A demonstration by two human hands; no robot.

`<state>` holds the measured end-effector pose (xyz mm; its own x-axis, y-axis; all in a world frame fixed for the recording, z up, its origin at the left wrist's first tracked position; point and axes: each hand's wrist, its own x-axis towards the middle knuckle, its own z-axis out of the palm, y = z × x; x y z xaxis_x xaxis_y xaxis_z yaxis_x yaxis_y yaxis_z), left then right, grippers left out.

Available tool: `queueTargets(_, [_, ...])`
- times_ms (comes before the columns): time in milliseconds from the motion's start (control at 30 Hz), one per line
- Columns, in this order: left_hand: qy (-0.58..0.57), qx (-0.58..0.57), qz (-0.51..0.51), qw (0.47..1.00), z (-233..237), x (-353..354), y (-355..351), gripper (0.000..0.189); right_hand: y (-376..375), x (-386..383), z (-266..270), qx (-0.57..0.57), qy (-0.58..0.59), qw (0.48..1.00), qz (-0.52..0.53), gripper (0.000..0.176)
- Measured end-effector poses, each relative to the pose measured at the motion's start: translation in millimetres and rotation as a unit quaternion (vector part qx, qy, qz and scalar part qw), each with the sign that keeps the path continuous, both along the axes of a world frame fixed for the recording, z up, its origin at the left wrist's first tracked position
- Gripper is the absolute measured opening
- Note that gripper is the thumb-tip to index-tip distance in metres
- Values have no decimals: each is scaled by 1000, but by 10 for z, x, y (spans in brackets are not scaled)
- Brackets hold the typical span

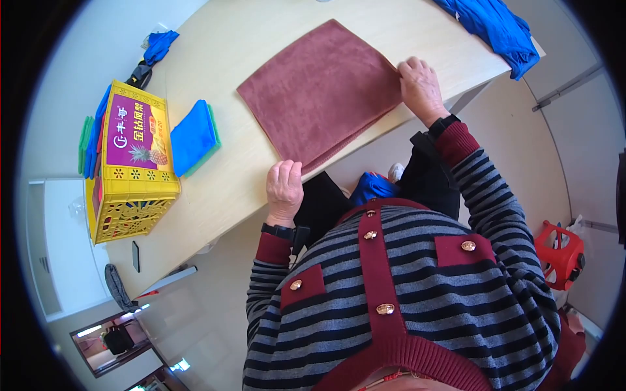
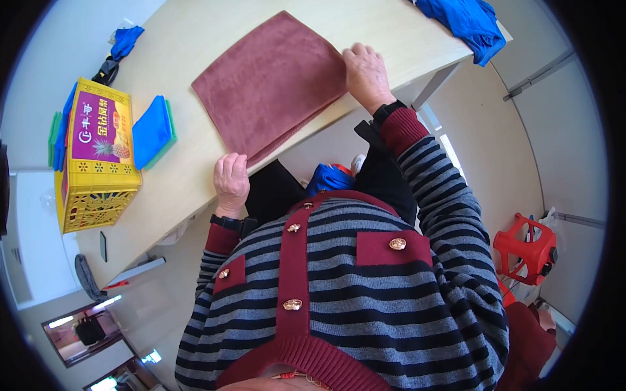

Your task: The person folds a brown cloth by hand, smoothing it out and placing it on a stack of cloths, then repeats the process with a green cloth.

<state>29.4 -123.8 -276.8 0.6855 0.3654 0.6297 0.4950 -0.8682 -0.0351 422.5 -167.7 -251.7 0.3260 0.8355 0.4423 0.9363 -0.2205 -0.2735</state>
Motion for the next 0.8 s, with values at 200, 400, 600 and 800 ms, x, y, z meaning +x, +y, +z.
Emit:
queueTargets(200, [12,24,-19,999,-23,-13,9,28,-12,-954,210,30,19,948,316,27])
queueTargets(400, [13,13,-19,1000,47,5,-24,28,16,-1664,127,-12,12,915,404,20])
queueTargets(600, [-35,-1,-7,999,33,-5,-42,28,127,-1890,60,4,-13,898,440,9])
queueTargets(800, [-68,-25,6,997,101,16,-50,27,60,-1868,41,19,21,887,461,11])
